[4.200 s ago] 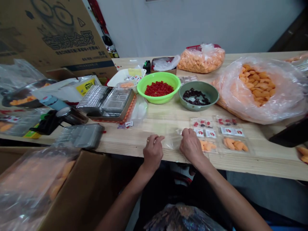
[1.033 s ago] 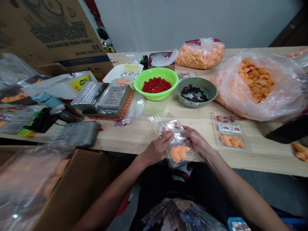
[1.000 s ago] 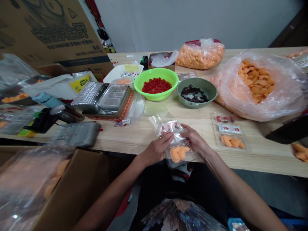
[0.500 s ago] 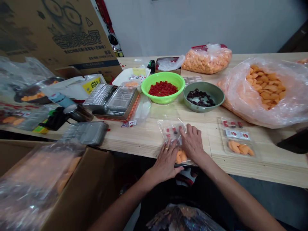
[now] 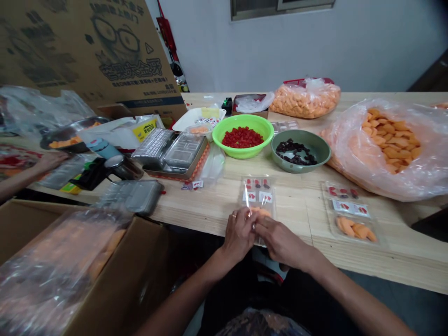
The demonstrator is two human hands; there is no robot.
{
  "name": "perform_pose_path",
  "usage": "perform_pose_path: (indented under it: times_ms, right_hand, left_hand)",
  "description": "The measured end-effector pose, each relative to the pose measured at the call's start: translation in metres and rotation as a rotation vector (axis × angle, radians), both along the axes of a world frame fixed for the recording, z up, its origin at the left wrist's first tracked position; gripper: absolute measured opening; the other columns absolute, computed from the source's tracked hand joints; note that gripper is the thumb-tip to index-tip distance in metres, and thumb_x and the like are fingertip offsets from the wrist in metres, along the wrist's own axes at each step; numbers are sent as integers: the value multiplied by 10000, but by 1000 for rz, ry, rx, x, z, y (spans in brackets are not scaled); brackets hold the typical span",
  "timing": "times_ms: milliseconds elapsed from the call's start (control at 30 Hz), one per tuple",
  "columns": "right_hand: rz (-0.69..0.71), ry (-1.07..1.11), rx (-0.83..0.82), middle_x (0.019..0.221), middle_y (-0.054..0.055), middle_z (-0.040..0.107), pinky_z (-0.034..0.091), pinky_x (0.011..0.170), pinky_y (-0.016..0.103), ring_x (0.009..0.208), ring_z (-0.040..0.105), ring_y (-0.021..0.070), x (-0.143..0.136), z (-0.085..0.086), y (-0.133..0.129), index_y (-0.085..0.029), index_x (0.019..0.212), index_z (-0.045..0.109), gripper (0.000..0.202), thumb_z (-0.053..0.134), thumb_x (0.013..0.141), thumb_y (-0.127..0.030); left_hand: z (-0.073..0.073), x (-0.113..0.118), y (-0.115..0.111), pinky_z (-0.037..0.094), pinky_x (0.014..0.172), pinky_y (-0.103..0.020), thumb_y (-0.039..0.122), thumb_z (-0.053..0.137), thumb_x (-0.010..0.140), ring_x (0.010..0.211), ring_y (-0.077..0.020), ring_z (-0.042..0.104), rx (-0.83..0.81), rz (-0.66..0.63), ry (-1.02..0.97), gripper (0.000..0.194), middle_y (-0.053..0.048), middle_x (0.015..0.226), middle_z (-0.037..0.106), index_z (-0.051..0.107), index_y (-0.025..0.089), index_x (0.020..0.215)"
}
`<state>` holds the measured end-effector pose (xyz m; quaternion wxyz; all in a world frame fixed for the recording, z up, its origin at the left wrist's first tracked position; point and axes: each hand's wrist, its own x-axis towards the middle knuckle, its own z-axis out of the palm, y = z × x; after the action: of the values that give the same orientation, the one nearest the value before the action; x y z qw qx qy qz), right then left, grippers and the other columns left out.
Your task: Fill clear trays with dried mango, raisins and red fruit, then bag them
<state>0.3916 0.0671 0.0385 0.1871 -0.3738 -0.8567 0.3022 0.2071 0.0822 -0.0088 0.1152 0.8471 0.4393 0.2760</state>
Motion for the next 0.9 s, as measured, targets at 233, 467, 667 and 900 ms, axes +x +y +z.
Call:
perform_pose_path:
  times_ms: [233,467,667,900]
  right_hand:
    - [-85,162,267,968,87,594,543,813,413,927,537,238,-8,64,-7,-200,1027,561,418,414,729,52]
    - [-196,242,694,1183,156,582,514,861,468,1076,567,302,-3,130,10,-225,1350,528,589,486,812,11]
    - [-440,195,632,1266,163,552,460,923,507,1166,546,328,43,99,18,-242,1387,517,536,509,884,-57]
    - [-756,-53,323,1156,120,588,487,916,435,1093,562,262,129,6,-9,-203,1160,606,362,459,873,-39]
  left_hand:
    - [54,0,-1,492,1126,-502,129,442,1001,1246,-218,630,64,-176,-343,484,-74,1310,684,499,283,1456]
    - [150,-8,49,539,1011,-405,121,472,985,1105,-190,698,349,-132,-403,418,-31,1200,745,645,303,1318]
    - [190,-40,244,515,1006,-369,199,560,964,1037,-187,694,508,247,-398,209,-27,1071,773,762,199,1018]
    - [146,-51,410,413,1015,-326,73,533,939,802,-66,536,94,504,-335,174,57,698,596,680,18,865]
